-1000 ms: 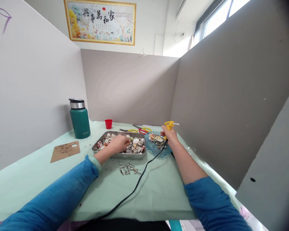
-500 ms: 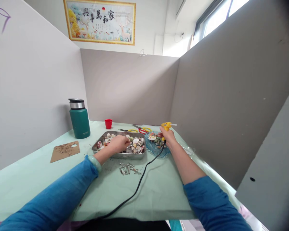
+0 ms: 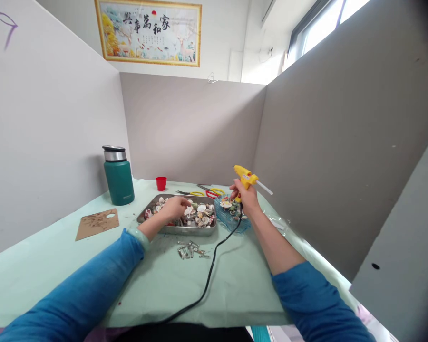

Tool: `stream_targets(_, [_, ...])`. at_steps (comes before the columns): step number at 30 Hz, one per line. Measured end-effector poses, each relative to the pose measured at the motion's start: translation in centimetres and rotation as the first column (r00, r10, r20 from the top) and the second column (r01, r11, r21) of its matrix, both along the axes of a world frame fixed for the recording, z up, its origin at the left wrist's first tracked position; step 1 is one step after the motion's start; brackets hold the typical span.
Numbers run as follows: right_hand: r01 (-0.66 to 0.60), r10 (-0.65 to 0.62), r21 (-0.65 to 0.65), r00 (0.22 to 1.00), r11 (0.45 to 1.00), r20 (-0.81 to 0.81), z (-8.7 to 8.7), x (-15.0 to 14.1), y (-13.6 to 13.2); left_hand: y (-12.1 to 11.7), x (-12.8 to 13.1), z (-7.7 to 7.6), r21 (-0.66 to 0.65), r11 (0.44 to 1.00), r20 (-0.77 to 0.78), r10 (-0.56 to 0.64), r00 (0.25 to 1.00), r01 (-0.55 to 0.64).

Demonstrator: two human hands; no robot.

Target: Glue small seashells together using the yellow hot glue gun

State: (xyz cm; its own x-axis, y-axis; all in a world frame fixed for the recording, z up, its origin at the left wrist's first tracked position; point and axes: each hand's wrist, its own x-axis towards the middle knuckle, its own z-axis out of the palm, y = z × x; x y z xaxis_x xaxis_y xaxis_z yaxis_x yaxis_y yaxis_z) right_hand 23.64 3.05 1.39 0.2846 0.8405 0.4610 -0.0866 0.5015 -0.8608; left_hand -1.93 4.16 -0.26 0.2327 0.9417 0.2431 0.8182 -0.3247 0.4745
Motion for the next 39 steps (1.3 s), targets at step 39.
stream_targets(39, [-0.339,0.333,-0.072,0.939,0.938,-0.092,-3.0,-8.5,-2.6,-0.4,1.2,0.9,0.133,0.977,-0.283,-0.126,0.951,0.169])
